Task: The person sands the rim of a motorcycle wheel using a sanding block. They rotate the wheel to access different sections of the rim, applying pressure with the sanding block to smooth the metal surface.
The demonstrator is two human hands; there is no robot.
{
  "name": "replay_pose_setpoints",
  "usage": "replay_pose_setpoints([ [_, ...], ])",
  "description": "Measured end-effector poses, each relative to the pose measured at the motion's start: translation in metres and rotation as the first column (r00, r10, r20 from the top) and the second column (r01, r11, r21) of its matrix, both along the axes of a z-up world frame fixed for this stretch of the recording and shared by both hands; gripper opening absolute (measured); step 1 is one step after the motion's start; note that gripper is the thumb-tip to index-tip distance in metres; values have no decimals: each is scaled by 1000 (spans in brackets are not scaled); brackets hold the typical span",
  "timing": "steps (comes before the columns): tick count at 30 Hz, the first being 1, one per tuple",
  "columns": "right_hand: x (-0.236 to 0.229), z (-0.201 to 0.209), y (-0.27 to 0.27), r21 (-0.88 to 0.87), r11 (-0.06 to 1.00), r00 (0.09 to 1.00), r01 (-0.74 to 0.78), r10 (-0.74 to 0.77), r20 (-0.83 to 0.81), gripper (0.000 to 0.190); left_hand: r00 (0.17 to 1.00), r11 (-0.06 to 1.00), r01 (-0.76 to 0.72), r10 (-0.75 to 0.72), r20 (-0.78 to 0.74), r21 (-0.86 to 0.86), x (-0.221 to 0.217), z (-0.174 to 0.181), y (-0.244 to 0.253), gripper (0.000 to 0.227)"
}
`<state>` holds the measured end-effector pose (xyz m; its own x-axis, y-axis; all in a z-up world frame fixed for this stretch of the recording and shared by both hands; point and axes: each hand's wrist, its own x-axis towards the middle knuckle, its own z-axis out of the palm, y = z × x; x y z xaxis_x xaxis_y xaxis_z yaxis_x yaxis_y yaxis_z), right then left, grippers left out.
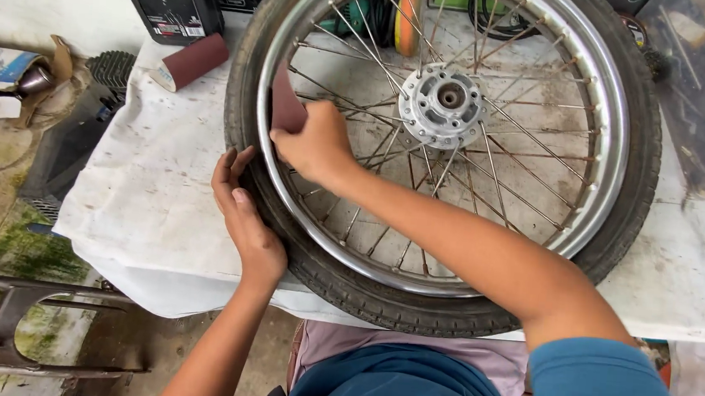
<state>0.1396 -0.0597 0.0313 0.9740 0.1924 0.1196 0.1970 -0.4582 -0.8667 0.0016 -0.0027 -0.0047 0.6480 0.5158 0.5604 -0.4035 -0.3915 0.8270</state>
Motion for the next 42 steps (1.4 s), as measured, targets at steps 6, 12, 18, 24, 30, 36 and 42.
replay_pose_setpoints([
  [6,48,68,15,274,955,963,108,-33,-266,18,998,994,56,-51,45,-99,-2,-8,0,62],
  [12,-2,141,-89,282,924,918,-258,326,-227,58,995,997,71,-72,75,8,-8,9,6,44],
  [18,-66,112,-171,339,874,865,-347,438,-243,68,949,950,305,-309,55,73,-20,48,-6,55],
  [24,-82,75,-204,398,843,843,-362,478,-247,50,750,723,607,-659,-65,-330,15,35,-51,27],
  [30,-57,32,-242,257,902,929,-348,368,-32,16,774,779,604,-623,-113,-167,25,46,-79,9],
  [36,-95,73,-242,151,973,985,-174,170,41,24,741,758,645,-650,-169,-91,41,78,-98,20],
  [42,-101,72,-262,-359,916,957,-178,246,153,34,634,680,733,-680,-369,5,36,92,-114,47],
])
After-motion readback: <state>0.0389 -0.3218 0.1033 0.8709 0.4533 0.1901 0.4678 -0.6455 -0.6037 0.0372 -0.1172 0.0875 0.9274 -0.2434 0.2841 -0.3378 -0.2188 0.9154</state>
